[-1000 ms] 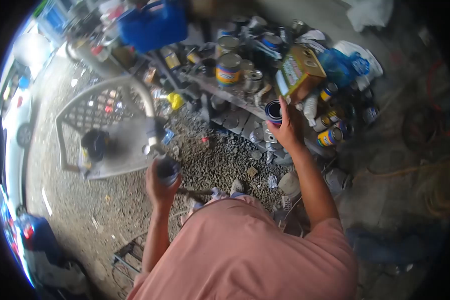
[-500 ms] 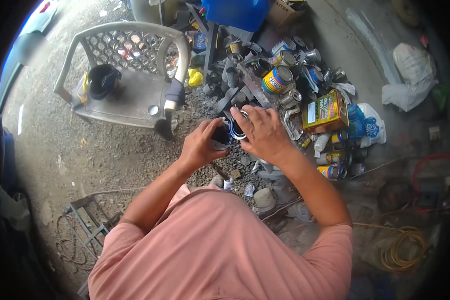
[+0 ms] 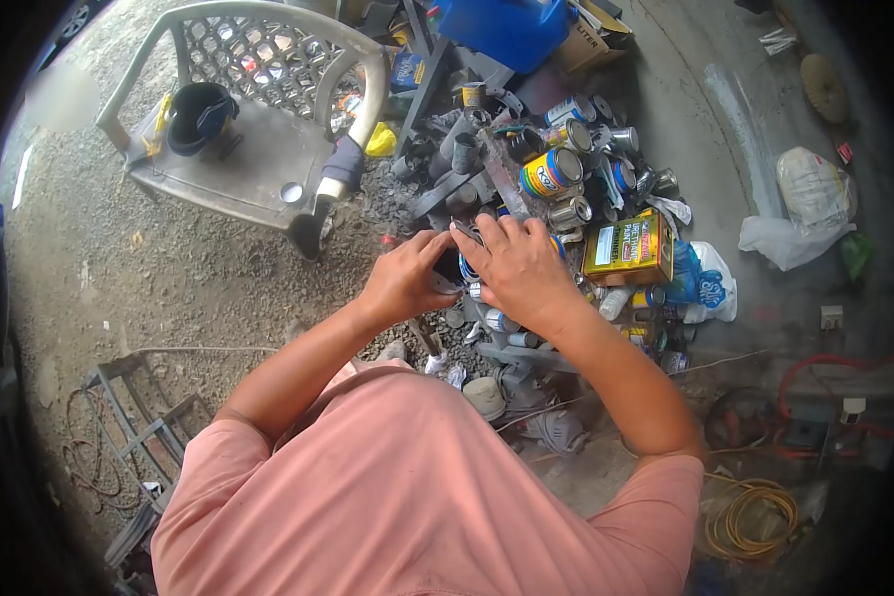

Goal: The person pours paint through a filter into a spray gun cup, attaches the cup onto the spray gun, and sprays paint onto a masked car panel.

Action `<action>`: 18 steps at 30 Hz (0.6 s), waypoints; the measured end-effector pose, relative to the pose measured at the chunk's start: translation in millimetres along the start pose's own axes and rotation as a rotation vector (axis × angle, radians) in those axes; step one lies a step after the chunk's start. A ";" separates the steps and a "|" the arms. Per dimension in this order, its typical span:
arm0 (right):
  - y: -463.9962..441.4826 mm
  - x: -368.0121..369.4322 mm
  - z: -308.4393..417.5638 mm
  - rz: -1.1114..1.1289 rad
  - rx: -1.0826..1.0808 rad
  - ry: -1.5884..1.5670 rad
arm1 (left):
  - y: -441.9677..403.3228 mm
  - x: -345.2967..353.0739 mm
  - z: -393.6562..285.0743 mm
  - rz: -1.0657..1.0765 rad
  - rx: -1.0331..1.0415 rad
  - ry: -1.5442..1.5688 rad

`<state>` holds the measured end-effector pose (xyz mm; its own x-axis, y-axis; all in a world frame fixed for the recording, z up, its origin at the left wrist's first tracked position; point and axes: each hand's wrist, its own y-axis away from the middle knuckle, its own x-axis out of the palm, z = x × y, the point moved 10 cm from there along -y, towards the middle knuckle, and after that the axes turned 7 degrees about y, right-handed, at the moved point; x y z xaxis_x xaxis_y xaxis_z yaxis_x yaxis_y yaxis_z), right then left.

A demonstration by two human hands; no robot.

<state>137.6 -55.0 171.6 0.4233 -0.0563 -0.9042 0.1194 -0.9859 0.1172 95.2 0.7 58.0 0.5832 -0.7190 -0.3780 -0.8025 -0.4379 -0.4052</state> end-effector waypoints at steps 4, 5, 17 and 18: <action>-3.9 -0.7 -0.1 0.048 -0.025 0.010 | -1.4 -1.7 -0.1 0.017 -0.030 -0.009; -4.1 -0.5 -0.8 0.064 -0.028 0.021 | -1.7 -0.7 0.9 0.020 -0.030 -0.007; -3.4 -10.5 -10.0 0.111 -0.019 0.069 | -3.2 9.1 12.1 0.020 -0.024 0.014; -2.7 -11.6 -10.5 0.108 -0.019 0.074 | -3.6 9.5 12.3 0.028 -0.030 0.013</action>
<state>141.7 -50.1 186.0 0.4995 -0.1491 -0.8534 0.0864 -0.9716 0.2204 105.2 2.1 45.6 0.5593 -0.7379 -0.3778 -0.8217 -0.4334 -0.3700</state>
